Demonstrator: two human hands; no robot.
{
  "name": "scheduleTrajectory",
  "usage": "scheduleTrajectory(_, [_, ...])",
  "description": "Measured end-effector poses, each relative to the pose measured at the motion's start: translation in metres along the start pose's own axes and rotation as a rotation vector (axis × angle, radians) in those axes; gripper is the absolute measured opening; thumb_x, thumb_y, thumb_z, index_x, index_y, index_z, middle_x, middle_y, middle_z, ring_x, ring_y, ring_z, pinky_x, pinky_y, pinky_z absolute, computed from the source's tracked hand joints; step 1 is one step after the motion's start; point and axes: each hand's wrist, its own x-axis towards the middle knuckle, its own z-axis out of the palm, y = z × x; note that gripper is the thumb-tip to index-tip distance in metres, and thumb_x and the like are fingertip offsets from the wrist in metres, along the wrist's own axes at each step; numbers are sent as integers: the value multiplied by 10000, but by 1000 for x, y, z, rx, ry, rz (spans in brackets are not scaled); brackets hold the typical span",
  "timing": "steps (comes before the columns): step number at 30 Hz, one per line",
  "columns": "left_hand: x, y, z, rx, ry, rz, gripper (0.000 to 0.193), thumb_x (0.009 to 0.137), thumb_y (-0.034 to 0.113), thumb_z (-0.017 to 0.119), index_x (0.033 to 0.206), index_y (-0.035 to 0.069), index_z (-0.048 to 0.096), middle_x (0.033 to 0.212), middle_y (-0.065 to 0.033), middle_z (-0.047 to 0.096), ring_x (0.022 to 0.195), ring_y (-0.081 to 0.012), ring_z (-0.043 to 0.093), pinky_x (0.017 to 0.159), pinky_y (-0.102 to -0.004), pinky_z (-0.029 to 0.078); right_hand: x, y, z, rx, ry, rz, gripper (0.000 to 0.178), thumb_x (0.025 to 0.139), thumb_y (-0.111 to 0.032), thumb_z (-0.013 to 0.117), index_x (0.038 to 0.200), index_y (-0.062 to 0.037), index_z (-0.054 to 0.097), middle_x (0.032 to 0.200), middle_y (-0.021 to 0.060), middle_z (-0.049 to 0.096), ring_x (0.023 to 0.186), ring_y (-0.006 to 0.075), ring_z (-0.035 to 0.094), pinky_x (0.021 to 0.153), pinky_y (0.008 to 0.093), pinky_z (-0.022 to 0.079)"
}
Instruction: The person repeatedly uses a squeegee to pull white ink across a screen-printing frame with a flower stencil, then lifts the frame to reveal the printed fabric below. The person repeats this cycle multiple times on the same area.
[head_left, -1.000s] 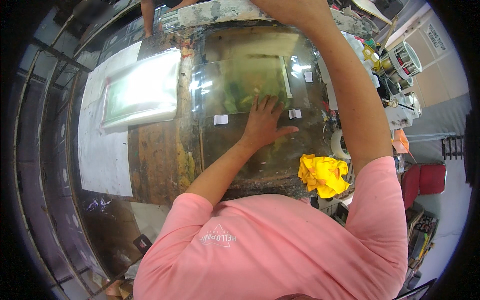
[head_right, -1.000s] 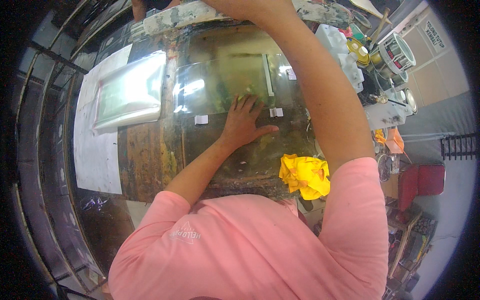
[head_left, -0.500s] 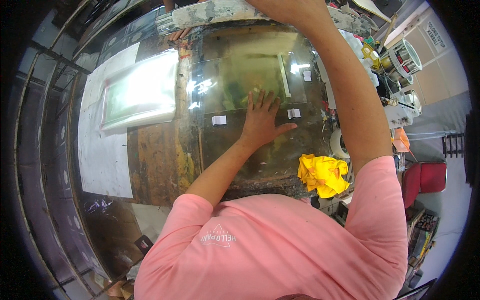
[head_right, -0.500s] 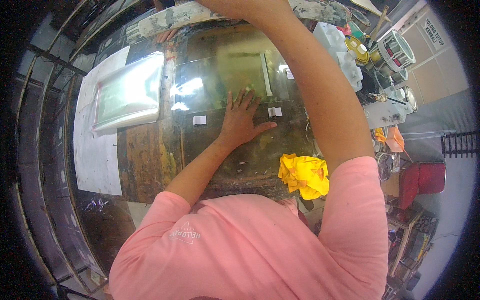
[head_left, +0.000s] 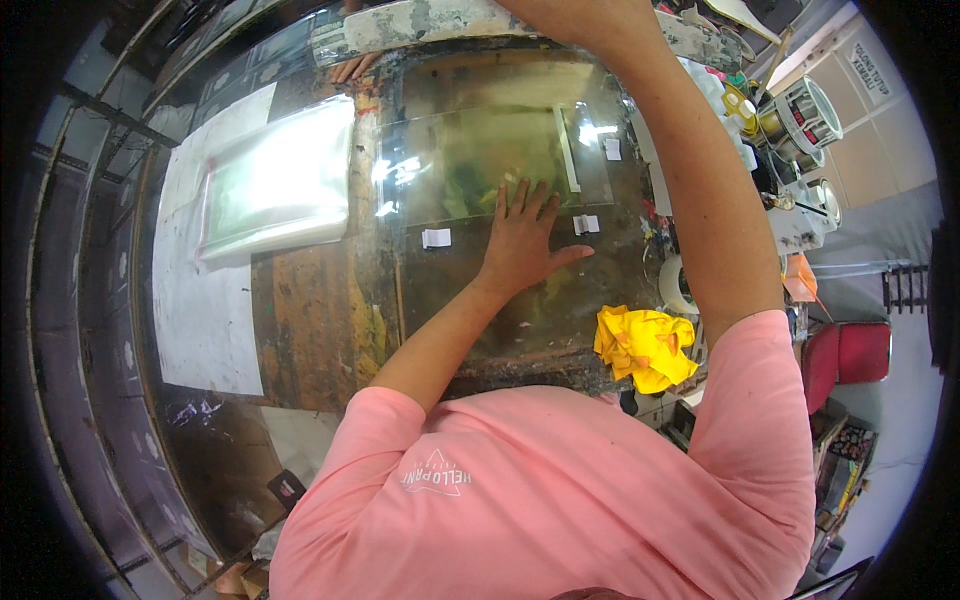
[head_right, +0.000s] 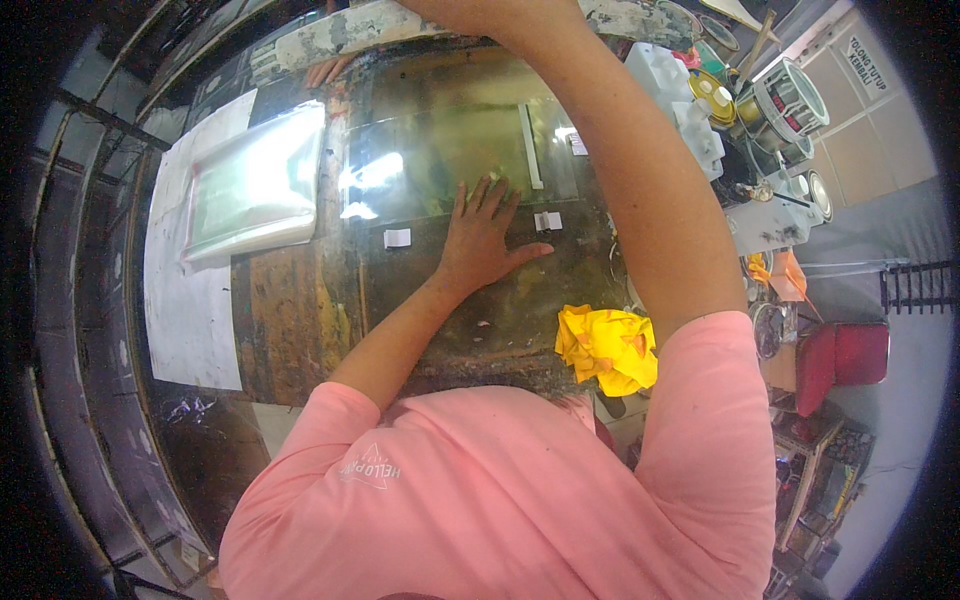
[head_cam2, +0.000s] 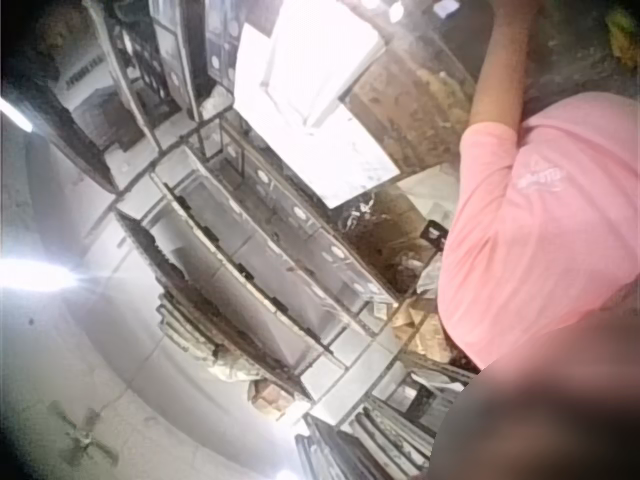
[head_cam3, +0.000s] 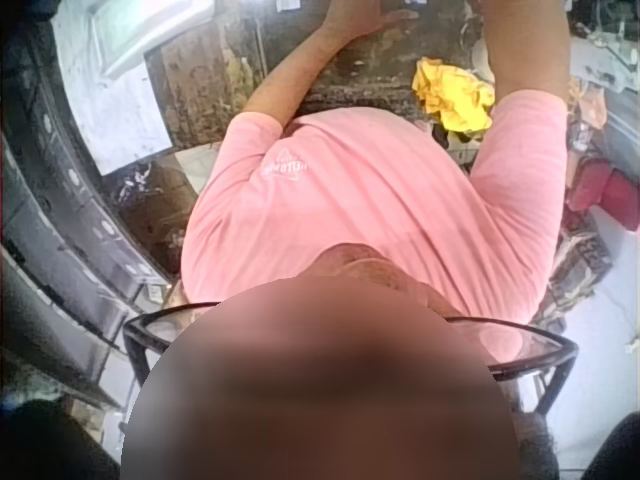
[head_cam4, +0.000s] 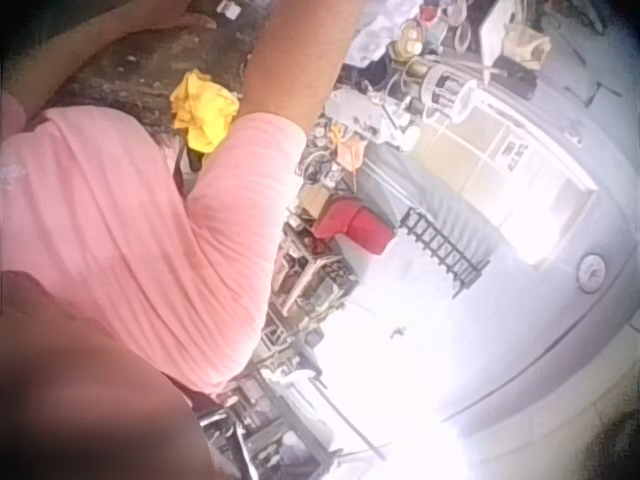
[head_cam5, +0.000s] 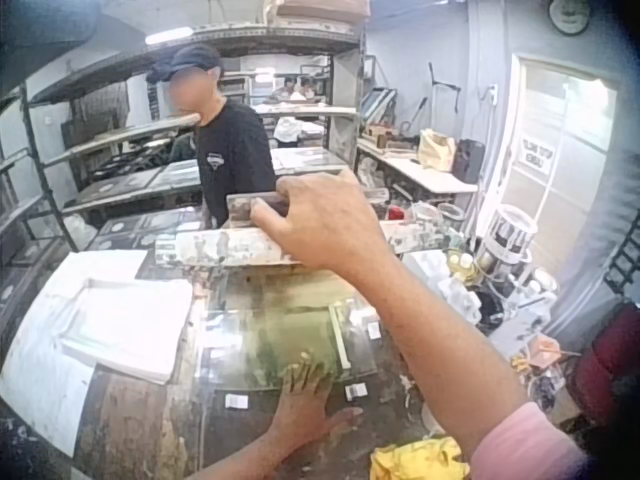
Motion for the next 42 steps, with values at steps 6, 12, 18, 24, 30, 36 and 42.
scheduleTrajectory(6, [0, 0, 0, 17, -10, 6, 1071, 884, 872, 555, 1510, 4, 579, 1613, -231, 486, 1567, -414, 356, 1303, -632, 167, 0, -1, -2, 19, 1, 15, 562, 939, -491, 556, 869, 19, 781, 858, 247, 757, 877, 394, 746, 902, 518, 526])
scheduleTrajectory(12, [2, 1, 0, 32, -32, 26, 1087, 889, 882, 531, 1531, 6, 559, 1627, -226, 469, 1573, -418, 342, 1303, -636, 165, 0, -2, -3, 11, -27, 19, 567, 939, -493, 555, 885, 23, 784, 859, 247, 758, 882, 395, 746, 913, 520, 523])
scheduleTrajectory(18, [2, 2, -1, 36, -43, 44, 1083, 894, 882, 523, 1527, 5, 566, 1625, -224, 468, 1573, -426, 339, 1303, -634, 168, 0, -2, -3, 19, -31, 28, 576, 943, -496, 549, 875, 30, 777, 853, 242, 758, 876, 393, 747, 916, 513, 529])
scheduleTrajectory(24, [2, 1, 2, 11, -14, 51, 1077, 890, 875, 539, 1515, -1, 576, 1620, -225, 473, 1567, -433, 348, 1301, -634, 179, 1, -2, -4, 15, -26, 37, 577, 944, -502, 558, 873, 28, 775, 860, 246, 756, 880, 402, 744, 896, 514, 541])
scheduleTrajectory(30, [1, -1, 6, -30, 18, 53, 1078, 867, 868, 575, 1491, -12, 592, 1607, -231, 487, 1554, -461, 359, 1295, -640, 188, 0, -6, -4, 0, 11, 32, 556, 938, -501, 582, 863, 18, 769, 868, 249, 746, 890, 412, 733, 862, 527, 533])
scheduleTrajectory(36, [1, -2, 8, -66, 43, 47, 1062, 867, 859, 586, 1465, -18, 613, 1580, -237, 507, 1542, -468, 370, 1293, -645, 192, -5, -8, -3, -2, 98, -14, 520, 925, -476, 612, 844, 14, 764, 867, 237, 745, 880, 420, 724, 832, 533, 525])
scheduleTrajectory(42, [0, -2, 9, -46, 65, 59, 1052, 875, 857, 575, 1458, -18, 619, 1558, -238, 526, 1519, -460, 403, 1296, -637, 188, -2, -5, 1, 69, 113, -6, 494, 918, -447, 625, 820, 20, 756, 866, 247, 737, 876, 426, 719, 844, 526, 534])
